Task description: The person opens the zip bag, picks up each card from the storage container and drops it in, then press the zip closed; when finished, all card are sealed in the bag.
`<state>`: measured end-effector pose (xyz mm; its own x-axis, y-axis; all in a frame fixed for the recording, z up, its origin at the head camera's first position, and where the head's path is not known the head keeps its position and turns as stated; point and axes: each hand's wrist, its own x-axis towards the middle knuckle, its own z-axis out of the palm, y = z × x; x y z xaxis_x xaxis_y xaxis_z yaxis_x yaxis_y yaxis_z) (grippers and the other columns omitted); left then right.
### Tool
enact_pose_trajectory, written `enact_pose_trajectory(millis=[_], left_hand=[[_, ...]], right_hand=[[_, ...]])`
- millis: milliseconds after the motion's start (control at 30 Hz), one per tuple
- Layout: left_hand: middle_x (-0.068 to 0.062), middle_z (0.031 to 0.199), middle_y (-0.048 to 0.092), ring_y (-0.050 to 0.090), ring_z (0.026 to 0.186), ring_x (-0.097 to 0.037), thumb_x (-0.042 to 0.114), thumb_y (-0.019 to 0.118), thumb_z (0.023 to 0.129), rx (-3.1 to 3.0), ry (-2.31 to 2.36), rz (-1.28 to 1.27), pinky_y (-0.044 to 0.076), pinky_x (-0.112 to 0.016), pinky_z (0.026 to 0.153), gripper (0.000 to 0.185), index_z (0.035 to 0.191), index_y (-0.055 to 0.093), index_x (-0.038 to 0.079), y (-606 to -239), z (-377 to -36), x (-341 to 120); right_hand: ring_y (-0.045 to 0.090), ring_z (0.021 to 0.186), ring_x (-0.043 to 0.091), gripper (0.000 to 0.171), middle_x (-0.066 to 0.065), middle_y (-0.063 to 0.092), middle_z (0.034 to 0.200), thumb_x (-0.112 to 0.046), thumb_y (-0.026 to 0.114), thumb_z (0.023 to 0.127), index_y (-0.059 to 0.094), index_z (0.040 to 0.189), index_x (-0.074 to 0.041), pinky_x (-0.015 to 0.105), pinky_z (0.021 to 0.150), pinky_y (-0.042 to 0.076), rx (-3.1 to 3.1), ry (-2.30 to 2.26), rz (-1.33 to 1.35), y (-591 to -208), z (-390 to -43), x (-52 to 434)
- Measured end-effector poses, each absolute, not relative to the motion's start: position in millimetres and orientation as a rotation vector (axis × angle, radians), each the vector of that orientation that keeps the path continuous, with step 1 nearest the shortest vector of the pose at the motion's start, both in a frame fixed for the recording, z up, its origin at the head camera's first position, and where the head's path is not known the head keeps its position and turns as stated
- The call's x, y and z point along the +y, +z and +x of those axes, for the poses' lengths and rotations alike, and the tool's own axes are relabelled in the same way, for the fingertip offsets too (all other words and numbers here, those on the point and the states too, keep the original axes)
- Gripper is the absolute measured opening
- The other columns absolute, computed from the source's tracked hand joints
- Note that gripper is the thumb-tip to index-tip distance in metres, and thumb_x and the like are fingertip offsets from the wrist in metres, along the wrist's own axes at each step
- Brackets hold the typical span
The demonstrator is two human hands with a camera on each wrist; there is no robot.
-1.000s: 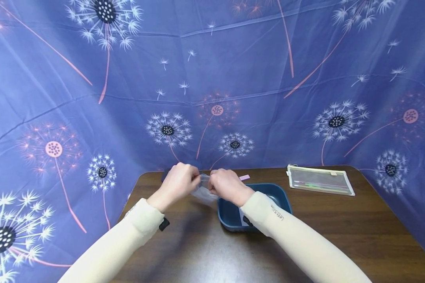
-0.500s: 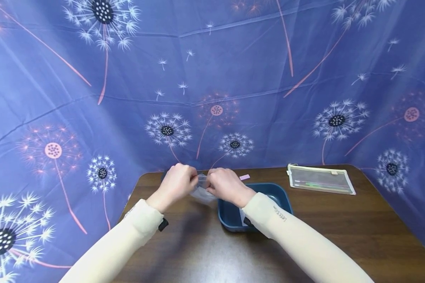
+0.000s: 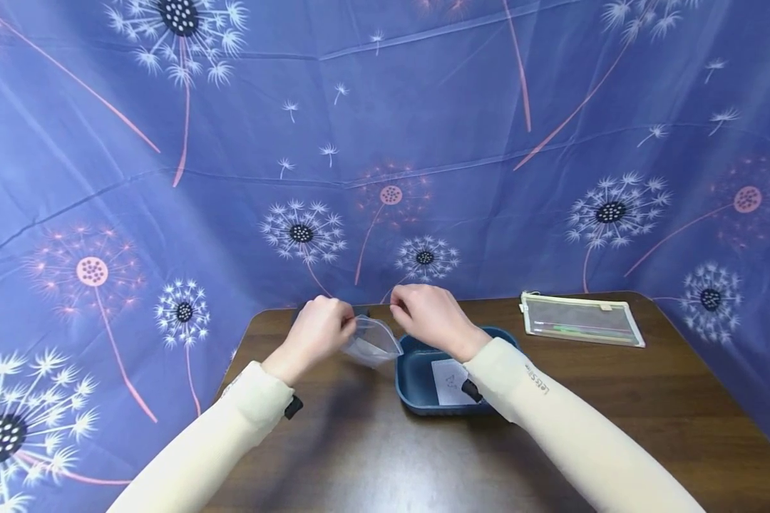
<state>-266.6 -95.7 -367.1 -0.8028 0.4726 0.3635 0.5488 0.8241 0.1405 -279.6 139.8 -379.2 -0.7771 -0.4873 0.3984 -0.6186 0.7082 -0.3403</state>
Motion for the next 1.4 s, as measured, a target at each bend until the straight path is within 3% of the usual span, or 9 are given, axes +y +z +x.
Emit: enact_pose_trajectory(millis=[267,467,667,867,1033,1233,1400], left_hand=[[0.010,0.050,0.028,0.034,0.052,-0.012,0.006,0.066,0.089,-2.703,-0.310,-0.772,0.043,-0.037,0.056,0.048,0.052,0.039,0.020,-366.6,-266.8,-94.8],[0.010,0.050,0.027,0.031,0.051,-0.011,0.006,0.066,0.090,-2.706,-0.334,-0.770,0.040,-0.035,0.055,0.049,0.052,0.039,0.020,-366.9,-265.7,-95.5],[0.010,0.050,0.025,0.028,0.051,-0.010,0.006,0.065,0.092,-2.719,-0.353,-0.765,0.037,-0.034,0.054,0.049,0.053,0.038,0.020,-365.8,-264.8,-97.1],[0.010,0.050,0.025,0.029,0.051,-0.010,0.006,0.065,0.092,-2.718,-0.362,-0.765,0.036,-0.034,0.054,0.049,0.053,0.038,0.021,-364.0,-264.7,-98.7],[0.010,0.051,0.024,0.027,0.051,-0.010,0.006,0.065,0.092,-2.721,-0.373,-0.764,0.035,-0.033,0.053,0.050,0.053,0.037,0.020,-364.5,-265.3,-98.7],[0.010,0.050,0.026,0.029,0.050,-0.009,0.007,0.065,0.093,-2.728,-0.381,-0.773,0.035,-0.033,0.053,0.049,0.053,0.039,0.020,-364.8,-264.4,-97.8],[0.009,0.050,0.027,0.030,0.050,-0.010,0.007,0.065,0.093,-2.739,-0.376,-0.769,0.035,-0.033,0.052,0.049,0.053,0.039,0.020,-365.6,-264.6,-97.5]], right_hand=[[0.051,0.062,0.011,0.010,-0.008,0.060,0.075,-0.015,0.067,0.100,0.072,0.092,-0.016,0.034,0.059,0.045,-2.824,0.572,0.802,-403.2,-299.0,170.7],[0.052,0.062,0.011,0.008,-0.006,0.062,0.076,-0.013,0.069,0.098,0.074,0.091,-0.013,0.033,0.059,0.046,-2.969,0.496,0.810,-428.8,-306.6,183.6],[0.057,0.070,0.011,0.003,-0.003,0.067,0.085,-0.012,0.076,0.093,0.074,0.095,-0.013,0.038,0.068,0.052,-3.063,0.352,0.887,-447.6,-309.6,190.3],[0.065,0.087,0.018,0.023,0.005,0.072,0.099,-0.016,0.085,0.088,0.075,0.107,-0.007,0.046,0.083,0.055,-3.185,0.253,0.977,-455.4,-309.2,195.5],[0.067,0.091,0.021,0.034,0.008,0.073,0.106,-0.021,0.088,0.085,0.075,0.112,-0.006,0.047,0.086,0.055,-3.252,0.205,1.005,-466.6,-307.1,198.9],[0.069,0.103,0.028,0.059,0.011,0.072,0.114,-0.037,0.094,0.076,0.073,0.122,-0.005,0.050,0.094,0.054,-3.318,0.118,0.948,-476.3,-304.5,198.5],[0.066,0.101,0.029,0.073,0.011,0.066,0.114,-0.046,0.097,0.069,0.071,0.126,-0.008,0.053,0.092,0.053,-3.347,0.063,0.923,-481.1,-301.3,199.2]])
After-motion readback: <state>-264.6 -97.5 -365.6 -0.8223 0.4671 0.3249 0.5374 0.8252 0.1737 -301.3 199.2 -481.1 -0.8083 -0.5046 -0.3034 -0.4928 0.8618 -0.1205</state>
